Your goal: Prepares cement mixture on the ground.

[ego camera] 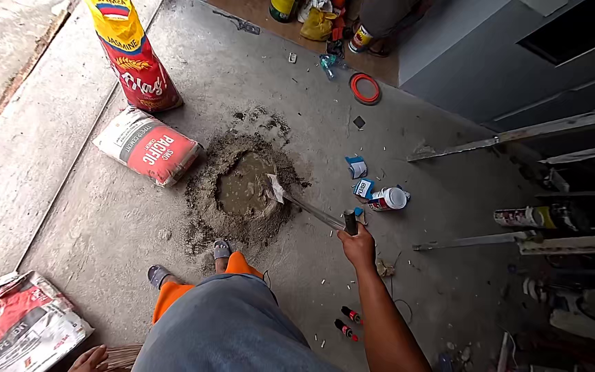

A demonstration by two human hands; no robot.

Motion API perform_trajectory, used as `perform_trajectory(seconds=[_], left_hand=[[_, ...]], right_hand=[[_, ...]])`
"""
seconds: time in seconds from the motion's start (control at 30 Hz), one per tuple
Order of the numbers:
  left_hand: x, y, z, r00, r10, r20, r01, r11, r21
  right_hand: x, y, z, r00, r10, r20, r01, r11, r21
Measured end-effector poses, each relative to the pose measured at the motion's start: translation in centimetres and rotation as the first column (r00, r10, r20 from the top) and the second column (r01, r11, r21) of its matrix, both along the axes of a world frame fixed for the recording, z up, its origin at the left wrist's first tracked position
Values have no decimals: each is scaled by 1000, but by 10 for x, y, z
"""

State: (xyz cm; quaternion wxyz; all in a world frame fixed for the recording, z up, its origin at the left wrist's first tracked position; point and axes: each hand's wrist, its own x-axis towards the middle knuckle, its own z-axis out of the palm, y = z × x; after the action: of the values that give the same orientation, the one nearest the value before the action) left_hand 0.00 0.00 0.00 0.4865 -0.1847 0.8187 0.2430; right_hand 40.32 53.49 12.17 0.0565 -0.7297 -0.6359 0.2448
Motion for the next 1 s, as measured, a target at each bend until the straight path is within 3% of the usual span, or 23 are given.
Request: perform_trajectory(seconds=[0.2, 0.33, 0.57, 0.8, 1.0], left_hand=[[3, 0, 3, 999, -28, 18, 29, 999, -21], [-2, -5, -6, 998, -57, 12, 57, 997, -46], [-19, -5, -24, 997, -80, 17, 80, 997, -3], [-78, -25, -59, 984, -157, 78, 159, 987, -23], [-163, -31, -80, 994, -79, 81, 76, 996, 39]], right_hand=[[-2, 4, -9, 969, 209, 129, -218, 974, 58], [7, -24, -49, 939, 321, 120, -331, 941, 72], [-6, -98, -90, 974, 219, 58, -209, 967, -148], [-65, -142, -88, 988, -149, -32, 144, 980, -137], [-140, -151, -92, 972, -213, -95, 203, 973, -110]])
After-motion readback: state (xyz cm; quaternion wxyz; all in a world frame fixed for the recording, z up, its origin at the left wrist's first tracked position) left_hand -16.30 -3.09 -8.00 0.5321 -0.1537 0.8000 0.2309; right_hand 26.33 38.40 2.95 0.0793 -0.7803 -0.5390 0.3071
